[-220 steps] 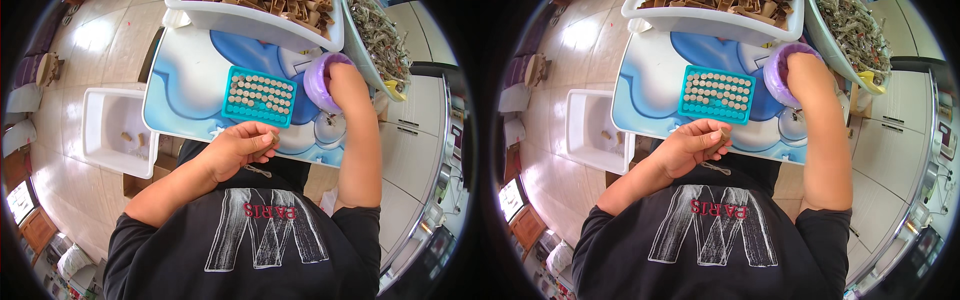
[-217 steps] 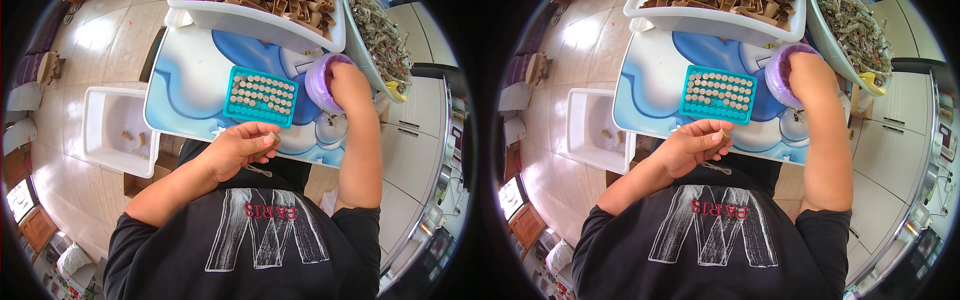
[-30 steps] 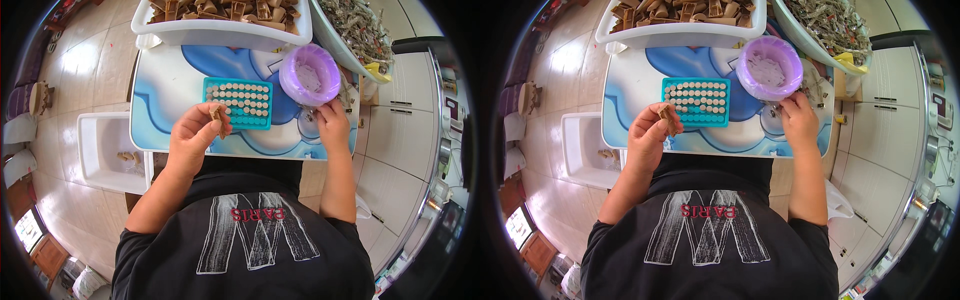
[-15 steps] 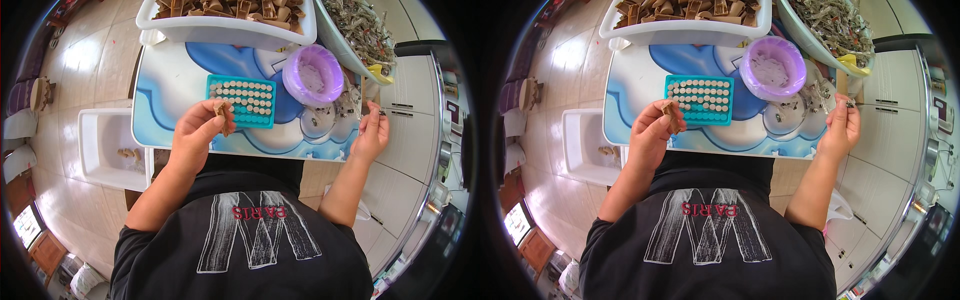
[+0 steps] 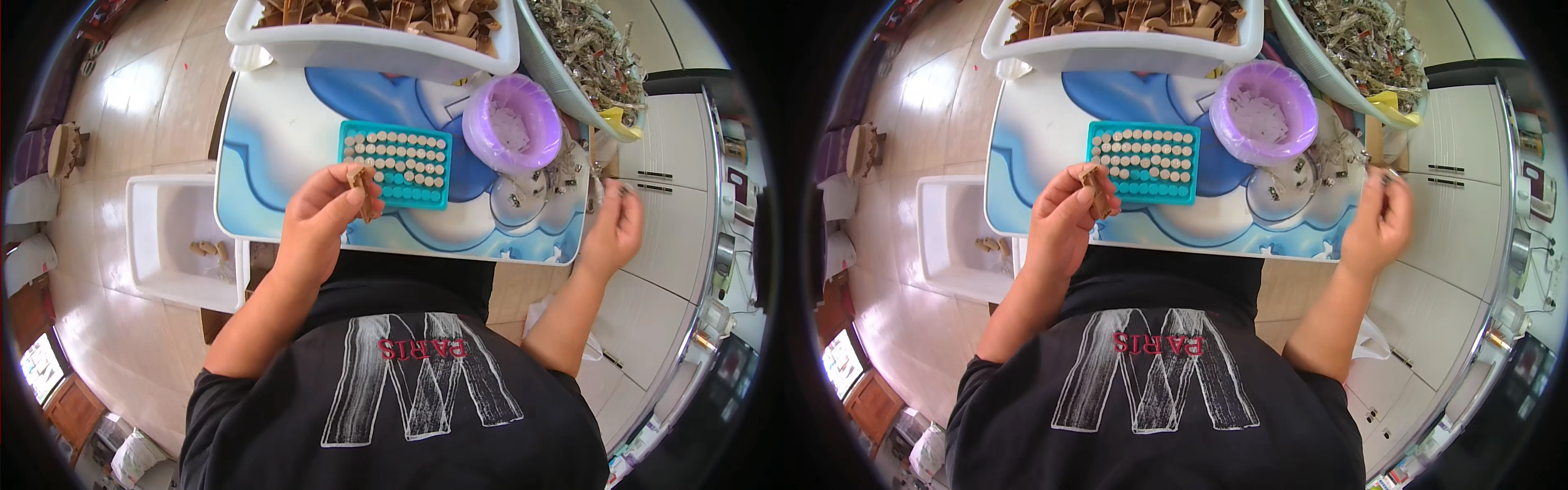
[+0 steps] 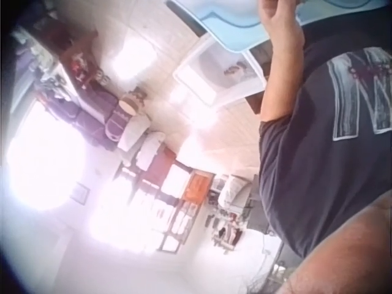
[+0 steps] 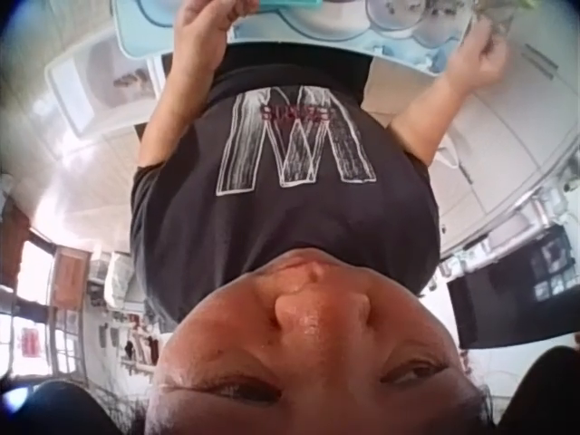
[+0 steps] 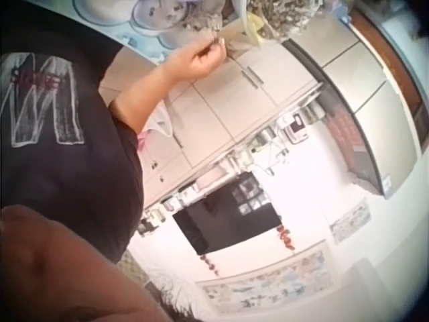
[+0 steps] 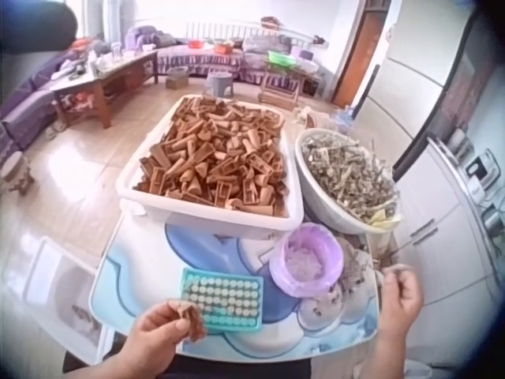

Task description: Manually assembling small metal or plastic components by stringing them onto a cord.

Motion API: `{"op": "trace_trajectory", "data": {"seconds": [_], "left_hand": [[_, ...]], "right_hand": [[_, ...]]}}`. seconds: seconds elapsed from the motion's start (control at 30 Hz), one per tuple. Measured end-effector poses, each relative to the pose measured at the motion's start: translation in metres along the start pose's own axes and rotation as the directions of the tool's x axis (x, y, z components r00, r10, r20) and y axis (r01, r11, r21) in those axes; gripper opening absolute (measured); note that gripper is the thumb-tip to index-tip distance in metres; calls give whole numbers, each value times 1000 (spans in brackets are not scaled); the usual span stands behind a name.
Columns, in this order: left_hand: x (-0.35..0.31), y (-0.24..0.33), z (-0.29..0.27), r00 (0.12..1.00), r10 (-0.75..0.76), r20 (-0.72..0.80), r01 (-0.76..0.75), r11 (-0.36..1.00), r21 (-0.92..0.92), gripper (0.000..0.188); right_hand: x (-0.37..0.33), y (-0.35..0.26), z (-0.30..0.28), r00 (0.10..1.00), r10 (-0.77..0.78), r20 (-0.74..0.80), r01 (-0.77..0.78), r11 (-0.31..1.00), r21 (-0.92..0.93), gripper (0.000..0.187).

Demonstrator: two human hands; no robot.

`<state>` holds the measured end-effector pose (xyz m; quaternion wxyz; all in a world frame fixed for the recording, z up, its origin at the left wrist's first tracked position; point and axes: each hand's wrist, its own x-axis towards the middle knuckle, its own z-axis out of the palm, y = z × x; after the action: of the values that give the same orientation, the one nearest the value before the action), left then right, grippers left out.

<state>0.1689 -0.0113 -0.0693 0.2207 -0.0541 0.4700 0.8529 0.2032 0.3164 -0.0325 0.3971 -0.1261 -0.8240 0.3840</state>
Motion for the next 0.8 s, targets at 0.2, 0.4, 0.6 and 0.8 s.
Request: {"op": "trace_trajectory", "data": {"seconds": [0.2,0.4,0.6,0.8], "left_hand": [[-3,0,0,1000,-9,-13,9,1000,-5,26],[-2,3,-1,1000,-8,-25,8,1000,4,26],[-1,1,1,1000,0,-10,0,1000,-11,26],[-2,4,-2,1000,3,-16,-2,1000,6,26]], "right_hand": [[-8,5,-2,823,465,325,-442,885,-148,18],[0,-9,-29,910,387,152,-372,921,-118,27],[-8,-5,-11,603,623,498,-506,782,-365,19],[-13,22,-12,767,481,424,-478,870,-122,15]]}}
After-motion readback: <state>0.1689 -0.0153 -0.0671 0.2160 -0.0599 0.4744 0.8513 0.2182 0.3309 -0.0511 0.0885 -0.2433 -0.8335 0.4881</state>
